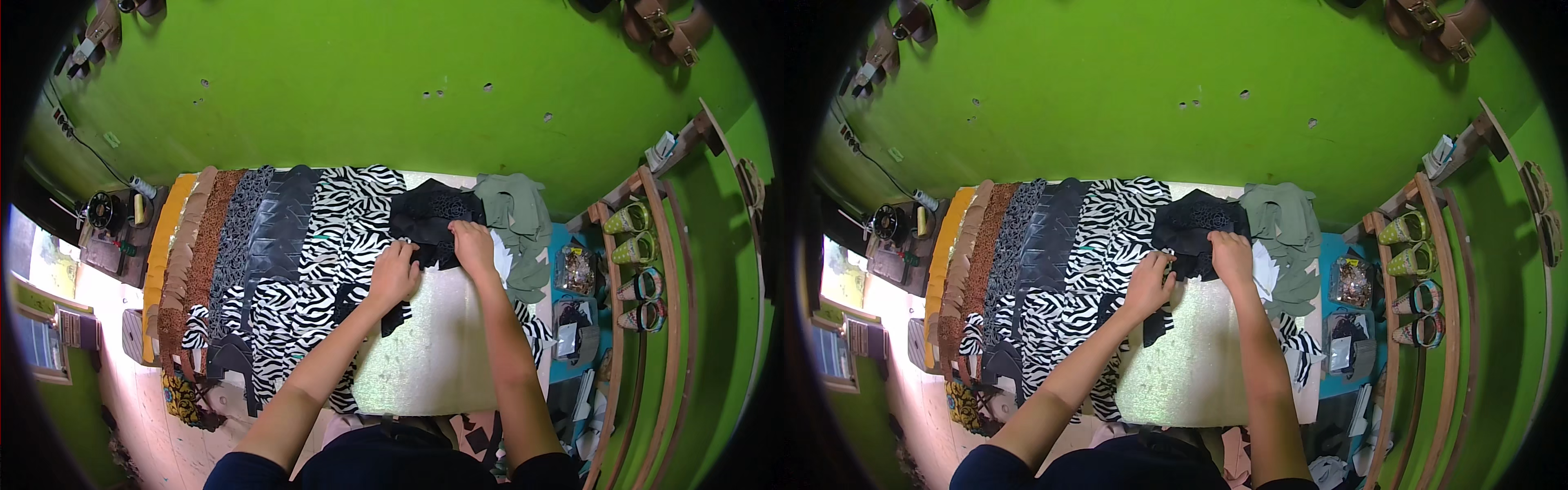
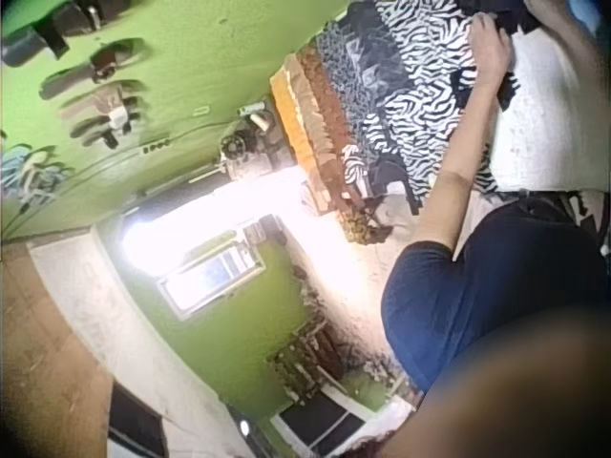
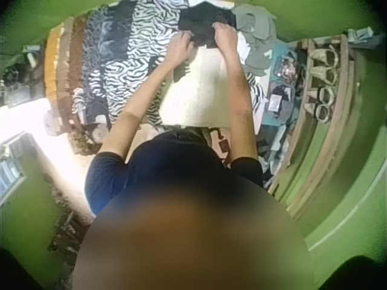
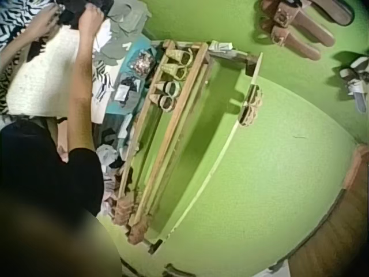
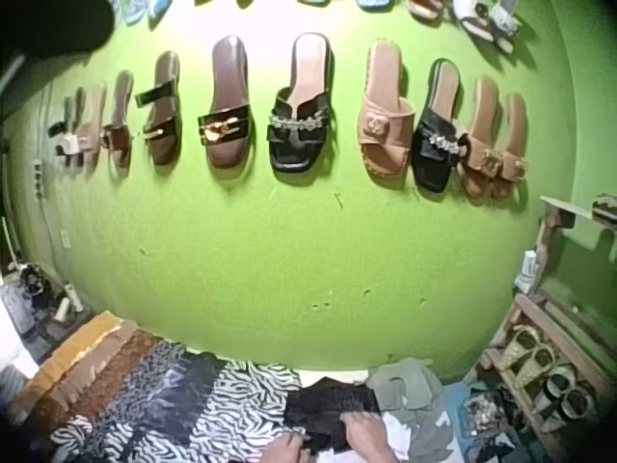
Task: Sorting and organizing various cut material pieces (fabric and leather) on a work table.
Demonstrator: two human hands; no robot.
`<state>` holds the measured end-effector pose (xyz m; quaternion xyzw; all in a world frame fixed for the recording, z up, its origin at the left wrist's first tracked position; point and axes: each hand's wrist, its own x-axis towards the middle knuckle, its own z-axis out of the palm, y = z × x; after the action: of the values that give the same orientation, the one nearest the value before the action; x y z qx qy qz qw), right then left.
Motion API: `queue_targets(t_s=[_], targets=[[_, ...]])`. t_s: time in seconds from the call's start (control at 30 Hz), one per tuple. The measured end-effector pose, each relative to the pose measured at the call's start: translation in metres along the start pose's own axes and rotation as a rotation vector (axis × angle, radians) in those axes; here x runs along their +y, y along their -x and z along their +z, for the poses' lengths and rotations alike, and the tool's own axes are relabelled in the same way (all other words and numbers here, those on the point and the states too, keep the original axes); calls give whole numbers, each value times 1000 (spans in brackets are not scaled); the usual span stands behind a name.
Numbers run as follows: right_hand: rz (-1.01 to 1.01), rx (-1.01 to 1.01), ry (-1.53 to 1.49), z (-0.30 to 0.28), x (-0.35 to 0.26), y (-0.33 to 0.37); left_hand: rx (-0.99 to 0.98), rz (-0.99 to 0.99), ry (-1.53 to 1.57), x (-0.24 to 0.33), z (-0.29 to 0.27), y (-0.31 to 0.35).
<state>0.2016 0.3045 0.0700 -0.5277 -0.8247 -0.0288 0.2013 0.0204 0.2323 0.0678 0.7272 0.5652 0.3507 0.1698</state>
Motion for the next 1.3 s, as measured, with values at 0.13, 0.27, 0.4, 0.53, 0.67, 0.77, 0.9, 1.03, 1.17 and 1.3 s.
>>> queue_targets(t_s=[0.13, 0.27, 0.4, 0.53, 0.67, 0.77, 0.9, 1.03, 1.17, 1.3], targets=[[73, 10, -195, -10, 1, -11, 19, -12, 21, 10, 0, -10], [-185, 41, -66, 2, 0, -8, 50, -48, 10, 9, 5, -12], [-181, -26, -80, 22, 26, -2, -22, -95, -24, 15, 13, -10], [42, 6, -365, 1, 23, -12, -10, -118, -47, 17, 1, -9], [100, 84, -551, -51, 25, -25, 149, -5, 23, 33, -13, -27], [68, 90, -697, -85, 28, -33, 161, -10, 45, 49, -21, -41], [53, -34, -1009, -127, 24, -32, 272, 183, 56, 81, -22, -44], [107, -123, -1251, -146, 26, -14, 33, -219, 516, 102, -25, -31], [208, -64, -1281, -142, 43, 32, 80, -325, 696, 104, -22, -4], [241, -160, -896, -90, 43, 106, 113, -278, 369, 51, 28, 49]])
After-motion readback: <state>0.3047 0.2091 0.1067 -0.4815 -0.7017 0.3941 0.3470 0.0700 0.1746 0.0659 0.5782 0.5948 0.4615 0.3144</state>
